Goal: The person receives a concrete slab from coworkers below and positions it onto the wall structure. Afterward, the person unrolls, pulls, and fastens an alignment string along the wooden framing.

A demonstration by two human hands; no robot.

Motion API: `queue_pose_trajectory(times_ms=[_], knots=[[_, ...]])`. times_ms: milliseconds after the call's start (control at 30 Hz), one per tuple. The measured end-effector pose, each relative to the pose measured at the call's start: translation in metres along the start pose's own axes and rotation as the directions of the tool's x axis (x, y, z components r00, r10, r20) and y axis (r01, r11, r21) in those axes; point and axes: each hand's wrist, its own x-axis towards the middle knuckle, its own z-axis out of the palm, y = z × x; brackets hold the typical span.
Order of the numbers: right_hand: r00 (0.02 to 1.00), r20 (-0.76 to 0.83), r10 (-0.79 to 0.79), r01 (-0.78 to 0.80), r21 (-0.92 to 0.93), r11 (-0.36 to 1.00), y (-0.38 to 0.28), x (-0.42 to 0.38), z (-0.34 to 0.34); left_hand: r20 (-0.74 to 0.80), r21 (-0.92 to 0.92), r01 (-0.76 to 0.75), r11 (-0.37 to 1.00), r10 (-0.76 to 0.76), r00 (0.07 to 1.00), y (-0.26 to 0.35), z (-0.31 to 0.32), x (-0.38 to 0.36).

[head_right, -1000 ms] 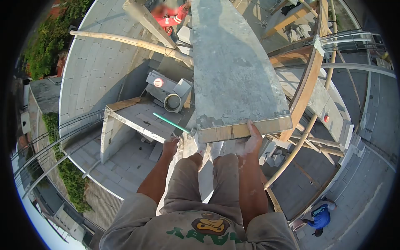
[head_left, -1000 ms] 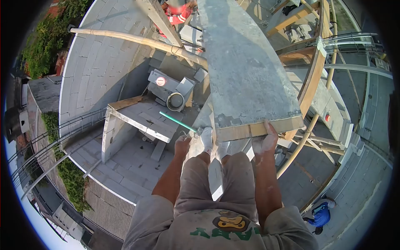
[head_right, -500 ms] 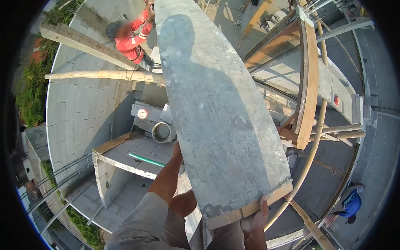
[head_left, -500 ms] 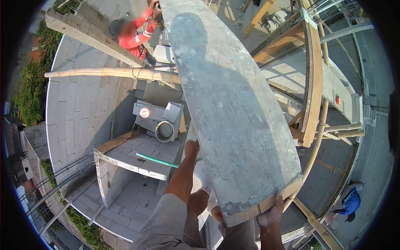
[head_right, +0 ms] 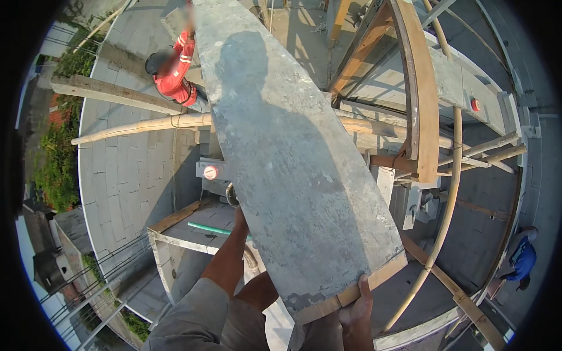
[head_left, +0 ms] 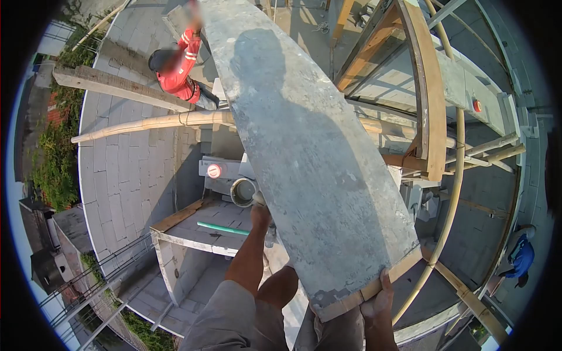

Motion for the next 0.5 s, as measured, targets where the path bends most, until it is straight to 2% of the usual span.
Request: queue_pose_trajectory(times_ms=[33,67,133,233,267,367,400,500], knots=[[1.0,0.009,0.012,-0.012,0.003,1.0,-0.002,-0.014,0.005,0.063,0.108,0.004,0.994,-0.01,0.998,0.029,-0.015,-0.03],[1.0,0.018,0.025,-0.026,0.002,1.0,-0.006,-0.027,0.012,0.08,0.284,-0.105,0.953,0.086,0.993,0.031,-0.022,-0.054],[0.998,0.062,0.004,-0.004,-0.011,1.0,-0.013,-0.042,0.018,0.157,0.58,-0.324,0.747,0.288,0.945,0.047,-0.034,-0.084],[0.996,0.08,-0.038,0.04,-0.028,0.999,-0.011,-0.064,0.002,-0.008,0.183,-0.106,0.977,0.109,0.994,0.078,-0.052,-0.144],[0.997,0.071,-0.031,0.033,-0.031,0.999,-0.013,-0.072,-0.005,0.012,-0.055,0.213,0.976,-0.212,0.977,0.082,-0.059,-0.161],[0.999,0.031,-0.042,0.044,-0.073,0.996,-0.015,-0.099,-0.014,0.022,-0.157,0.351,0.923,-0.352,0.936,0.091,-0.073,-0.21],[0.998,-0.006,-0.064,0.063,-0.089,0.994,-0.014,-0.105,-0.021,0.017,-0.136,0.358,0.924,-0.359,0.933,0.117,-0.079,-0.228],[0.991,-0.08,-0.11,0.104,-0.074,0.992,-0.017,-0.133,-0.034,-0.013,-0.071,0.421,0.904,-0.423,0.906,0.102,-0.079,-0.252]])
